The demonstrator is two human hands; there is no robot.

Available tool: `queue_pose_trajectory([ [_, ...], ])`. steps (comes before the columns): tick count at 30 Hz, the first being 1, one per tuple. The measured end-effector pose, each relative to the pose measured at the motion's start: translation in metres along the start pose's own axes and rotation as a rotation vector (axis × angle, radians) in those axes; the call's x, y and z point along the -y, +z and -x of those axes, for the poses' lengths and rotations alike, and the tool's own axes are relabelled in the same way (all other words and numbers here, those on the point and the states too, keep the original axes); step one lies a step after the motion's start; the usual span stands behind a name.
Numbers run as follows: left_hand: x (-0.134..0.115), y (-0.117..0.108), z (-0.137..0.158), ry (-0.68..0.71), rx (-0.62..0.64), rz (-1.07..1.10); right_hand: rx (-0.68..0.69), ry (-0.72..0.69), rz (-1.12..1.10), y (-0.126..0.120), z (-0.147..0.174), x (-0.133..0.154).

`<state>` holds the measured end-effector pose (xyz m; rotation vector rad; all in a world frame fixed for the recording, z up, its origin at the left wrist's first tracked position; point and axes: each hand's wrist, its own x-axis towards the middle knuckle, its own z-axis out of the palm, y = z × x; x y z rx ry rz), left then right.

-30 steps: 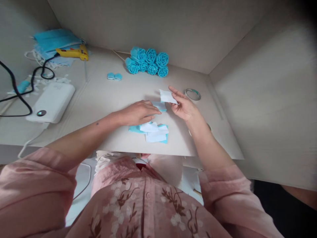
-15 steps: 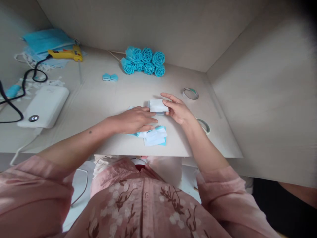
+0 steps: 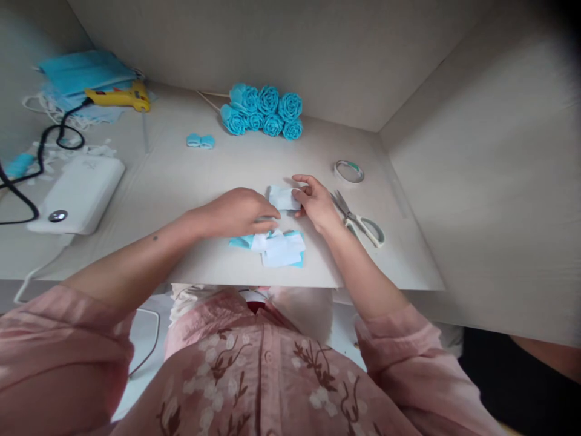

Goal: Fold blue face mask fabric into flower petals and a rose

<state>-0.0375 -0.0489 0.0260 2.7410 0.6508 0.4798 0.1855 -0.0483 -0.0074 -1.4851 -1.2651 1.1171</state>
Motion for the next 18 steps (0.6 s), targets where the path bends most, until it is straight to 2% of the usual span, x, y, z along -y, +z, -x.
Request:
queue_pose_trajectory([
  [3,0.005,-0.003,-0.005,-0.061,-0.138,-0.024,-0.015,-0.007,0.038,0.001,-0.001,-0.001],
  [6,0.009,0.005,-0.008,-0.049,-0.246,-0.002,-0.03,-0.011,0.062,0.003,0.0,0.0],
  [10,0.012,0.024,-0.008,0.012,-0.13,0.022,-0.049,-0.018,0.1,0.006,0.0,0.0],
  [14,0.013,0.03,-0.006,-0.019,0.028,-0.012,-0.022,-0.032,0.171,0.001,-0.003,-0.002],
  [16,0.013,0.029,-0.005,-0.031,0.079,-0.029,-0.052,-0.106,0.298,-0.007,-0.003,0.0],
  [18,0.013,0.027,-0.005,-0.039,0.104,-0.041,-0.172,-0.259,0.493,-0.016,-0.001,0.005],
])
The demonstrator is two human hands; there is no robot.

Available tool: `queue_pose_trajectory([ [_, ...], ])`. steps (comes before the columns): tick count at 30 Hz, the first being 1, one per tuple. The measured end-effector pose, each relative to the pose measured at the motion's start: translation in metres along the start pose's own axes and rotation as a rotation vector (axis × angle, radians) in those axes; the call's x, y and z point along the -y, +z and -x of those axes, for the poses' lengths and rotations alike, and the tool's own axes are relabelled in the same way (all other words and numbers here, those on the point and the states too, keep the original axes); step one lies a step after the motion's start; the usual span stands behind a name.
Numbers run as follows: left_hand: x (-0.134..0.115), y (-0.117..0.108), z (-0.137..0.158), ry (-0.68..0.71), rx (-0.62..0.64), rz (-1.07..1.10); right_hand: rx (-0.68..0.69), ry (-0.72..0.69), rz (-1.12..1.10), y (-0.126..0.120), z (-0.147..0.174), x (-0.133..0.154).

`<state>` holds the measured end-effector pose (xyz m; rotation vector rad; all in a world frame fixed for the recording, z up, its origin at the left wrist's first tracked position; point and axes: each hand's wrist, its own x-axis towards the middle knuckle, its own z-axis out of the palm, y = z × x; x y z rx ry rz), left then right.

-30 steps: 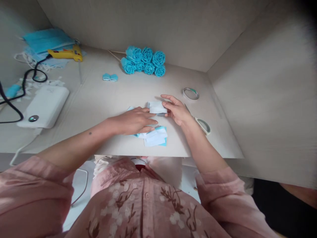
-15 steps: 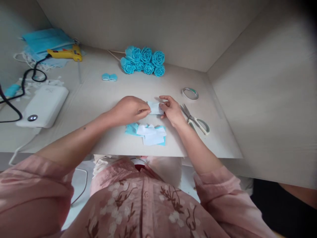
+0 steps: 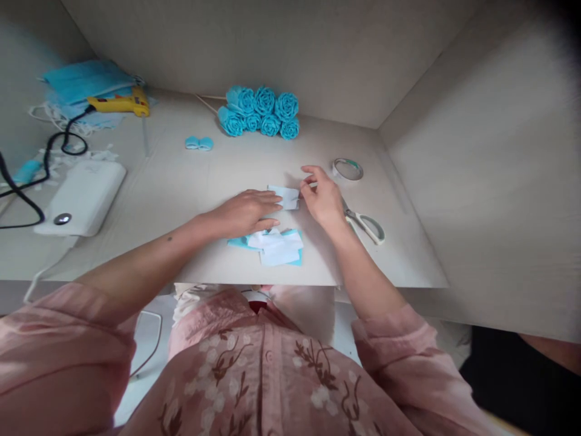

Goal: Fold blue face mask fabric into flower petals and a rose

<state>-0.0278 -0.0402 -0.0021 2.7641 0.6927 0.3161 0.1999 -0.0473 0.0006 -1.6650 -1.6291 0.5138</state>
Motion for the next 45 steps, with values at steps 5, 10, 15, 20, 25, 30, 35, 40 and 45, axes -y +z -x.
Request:
queue_pose_trajectory([
  [5,-0.001,-0.001,0.0,0.009,0.003,-0.01,0.009,-0.292,0.106,-0.011,0.007,0.009],
  [10,-0.001,-0.004,0.003,0.007,0.035,-0.016,0.303,-0.323,0.272,-0.008,0.011,0.016],
  [15,0.001,-0.009,0.006,-0.003,0.087,-0.026,0.371,-0.149,0.338,-0.02,0.009,0.011],
  [20,0.004,-0.008,0.006,-0.019,0.058,-0.045,0.375,-0.166,0.339,-0.017,0.0,0.009],
  [25,0.015,0.0,0.006,-0.111,-0.025,-0.114,0.276,-0.352,0.384,-0.014,-0.01,0.021],
  [30,0.022,0.002,0.001,-0.062,-0.136,0.047,0.321,-0.444,0.158,-0.032,0.014,0.038],
  [35,0.02,-0.009,-0.005,-0.197,-0.449,0.315,0.404,-0.362,0.037,-0.041,0.038,0.045],
  [40,0.03,-0.016,-0.005,-0.414,-0.67,0.641,0.467,-0.317,0.029,-0.029,0.042,0.051],
  [45,0.044,-0.016,-0.005,-0.469,-0.746,0.873,0.535,-0.358,0.145,-0.009,0.032,0.064],
])
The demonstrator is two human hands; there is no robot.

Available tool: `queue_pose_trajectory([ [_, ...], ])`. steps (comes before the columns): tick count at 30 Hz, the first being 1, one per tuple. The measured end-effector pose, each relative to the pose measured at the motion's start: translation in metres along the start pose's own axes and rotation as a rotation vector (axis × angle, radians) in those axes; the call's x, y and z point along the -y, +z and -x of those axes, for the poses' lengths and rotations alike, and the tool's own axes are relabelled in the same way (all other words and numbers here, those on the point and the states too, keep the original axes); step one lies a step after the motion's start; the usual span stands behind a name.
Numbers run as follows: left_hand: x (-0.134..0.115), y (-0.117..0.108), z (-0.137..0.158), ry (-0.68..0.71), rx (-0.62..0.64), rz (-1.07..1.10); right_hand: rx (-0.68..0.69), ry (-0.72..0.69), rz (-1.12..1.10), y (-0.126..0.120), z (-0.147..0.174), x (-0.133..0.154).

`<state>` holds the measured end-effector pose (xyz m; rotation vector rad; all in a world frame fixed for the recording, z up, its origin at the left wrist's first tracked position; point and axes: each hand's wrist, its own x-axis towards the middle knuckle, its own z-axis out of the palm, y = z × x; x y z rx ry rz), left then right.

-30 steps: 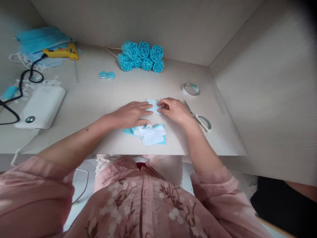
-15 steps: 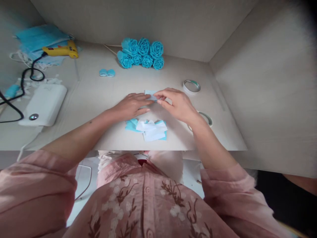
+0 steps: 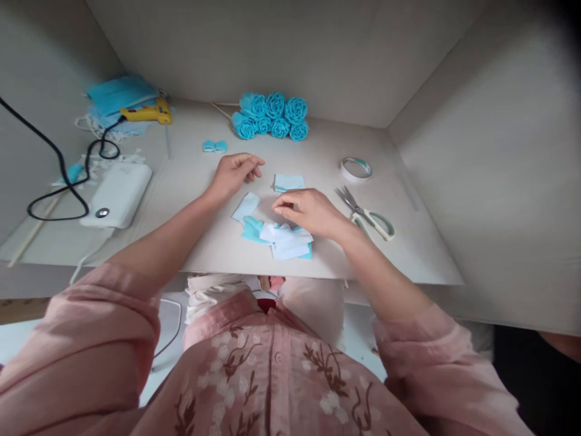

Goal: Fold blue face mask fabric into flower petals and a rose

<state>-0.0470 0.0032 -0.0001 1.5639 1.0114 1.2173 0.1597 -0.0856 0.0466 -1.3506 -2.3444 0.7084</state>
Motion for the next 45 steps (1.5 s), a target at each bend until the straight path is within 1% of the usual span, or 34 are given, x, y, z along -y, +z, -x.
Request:
queue_pose_trajectory([
  [2,-0.001,0.0,-0.001,-0.048,-0.007,0.064,0.0,-0.029,0.089,0.003,-0.014,0.003],
  [4,-0.003,0.001,0.0,-0.086,-0.019,0.111,0.011,-0.099,0.207,0.008,-0.031,0.004],
  [8,-0.008,0.003,0.002,-0.15,-0.028,0.169,0.125,-0.257,0.396,0.021,-0.059,0.006],
  [9,-0.008,0.003,0.002,-0.167,-0.022,0.18,0.132,-0.267,0.426,0.023,-0.064,0.006],
  [11,-0.009,0.003,0.003,-0.188,-0.012,0.216,0.076,-0.218,0.444,0.023,-0.069,0.003],
  [13,-0.009,0.003,0.003,-0.187,-0.014,0.264,-0.033,-0.107,0.363,0.017,-0.069,-0.003],
  [15,-0.01,0.005,0.002,-0.175,-0.012,0.301,-0.124,-0.006,0.182,0.008,-0.065,-0.012],
  [16,-0.011,0.006,0.003,-0.174,-0.004,0.311,-0.149,0.023,0.077,0.004,-0.063,-0.016],
  [18,-0.012,0.008,0.003,-0.186,0.025,0.317,-0.173,0.051,-0.109,-0.003,-0.058,-0.023],
  [21,-0.015,0.011,0.007,-0.194,0.056,0.301,-0.177,0.085,-0.345,-0.007,-0.051,-0.03],
  [24,-0.018,0.013,0.011,-0.169,0.074,0.29,-0.158,0.111,-0.509,-0.006,-0.046,-0.033],
  [28,-0.019,0.016,0.016,-0.177,0.134,0.266,-0.134,0.074,-0.532,-0.001,-0.04,-0.036],
  [31,-0.018,0.018,0.017,-0.201,0.174,0.244,-0.114,0.042,-0.442,0.003,-0.036,-0.036],
  [33,-0.019,0.019,0.018,-0.207,0.167,0.248,-0.105,0.035,-0.39,0.004,-0.033,-0.034],
  [35,-0.02,0.019,0.019,-0.199,0.142,0.244,-0.139,0.048,-0.402,0.004,-0.031,-0.031],
  [39,-0.025,0.02,0.021,-0.194,0.111,0.228,-0.275,0.05,-0.493,0.003,-0.029,-0.027],
  [42,-0.026,0.02,0.021,-0.189,0.13,0.227,-0.35,0.072,-0.548,0.007,-0.031,-0.029],
  [45,-0.024,0.02,0.021,-0.175,0.175,0.226,-0.381,0.083,-0.642,0.012,-0.034,-0.033],
])
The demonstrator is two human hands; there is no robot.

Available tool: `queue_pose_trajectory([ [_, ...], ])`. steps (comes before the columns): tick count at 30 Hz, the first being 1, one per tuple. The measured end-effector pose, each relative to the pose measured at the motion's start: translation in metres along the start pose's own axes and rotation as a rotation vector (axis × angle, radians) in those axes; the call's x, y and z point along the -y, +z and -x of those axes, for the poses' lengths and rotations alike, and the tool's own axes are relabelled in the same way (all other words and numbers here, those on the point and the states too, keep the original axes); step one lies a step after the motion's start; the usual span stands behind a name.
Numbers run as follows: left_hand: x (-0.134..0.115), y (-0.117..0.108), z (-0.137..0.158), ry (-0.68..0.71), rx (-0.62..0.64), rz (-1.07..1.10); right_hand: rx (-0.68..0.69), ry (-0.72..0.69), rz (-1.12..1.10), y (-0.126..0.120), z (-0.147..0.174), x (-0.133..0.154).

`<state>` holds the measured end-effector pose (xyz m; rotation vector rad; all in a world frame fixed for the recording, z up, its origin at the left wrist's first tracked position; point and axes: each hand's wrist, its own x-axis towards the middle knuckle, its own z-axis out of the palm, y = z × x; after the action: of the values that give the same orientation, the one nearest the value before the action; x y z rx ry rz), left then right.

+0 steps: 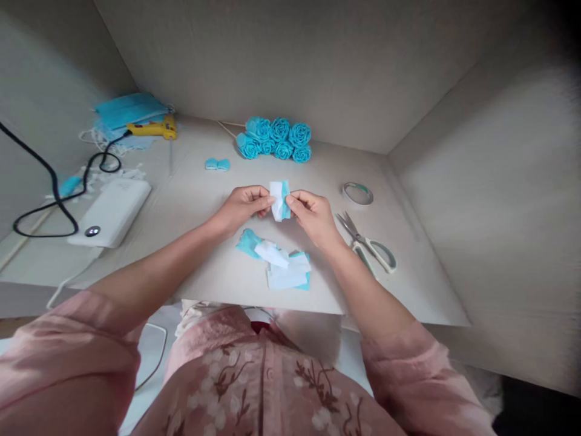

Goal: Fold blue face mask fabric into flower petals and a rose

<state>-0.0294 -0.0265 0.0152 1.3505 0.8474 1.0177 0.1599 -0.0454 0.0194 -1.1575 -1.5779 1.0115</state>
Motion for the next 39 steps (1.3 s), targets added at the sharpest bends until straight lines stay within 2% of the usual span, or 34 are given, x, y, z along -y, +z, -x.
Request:
queue_pose_trajectory([
  [3,0.001,0.0,-0.001,-0.013,-0.007,0.035,-0.023,-0.008,-0.02,0.001,0.0,-0.002],
  [6,-0.002,0.001,0.001,0.042,-0.087,0.047,-0.08,-0.016,0.023,0.003,-0.001,-0.003],
  [9,-0.007,0.003,0.004,0.151,-0.147,-0.068,-0.145,-0.022,0.04,0.004,-0.001,-0.007],
  [11,-0.008,0.004,0.005,0.175,-0.143,-0.138,-0.175,-0.03,0.044,0.006,-0.001,-0.009],
  [14,-0.004,0.006,0.004,0.147,-0.099,-0.135,-0.174,-0.049,0.056,0.008,0.0,-0.009],
  [19,0.004,0.009,0.0,0.086,-0.029,-0.011,-0.091,-0.095,0.072,0.009,0.004,-0.003],
  [26,0.001,0.004,-0.001,0.087,-0.147,0.07,-0.103,-0.082,0.06,0.007,0.004,-0.002],
  [31,0.003,0.001,-0.004,0.086,-0.236,0.086,-0.168,-0.034,-0.028,0.006,0.0,-0.007],
  [35,0.005,0.0,-0.006,0.101,-0.23,0.102,-0.179,-0.011,-0.128,0.005,-0.003,-0.012],
  [39,0.002,0.001,-0.003,0.071,-0.172,0.141,-0.188,0.02,-0.166,0.005,-0.003,-0.009],
])
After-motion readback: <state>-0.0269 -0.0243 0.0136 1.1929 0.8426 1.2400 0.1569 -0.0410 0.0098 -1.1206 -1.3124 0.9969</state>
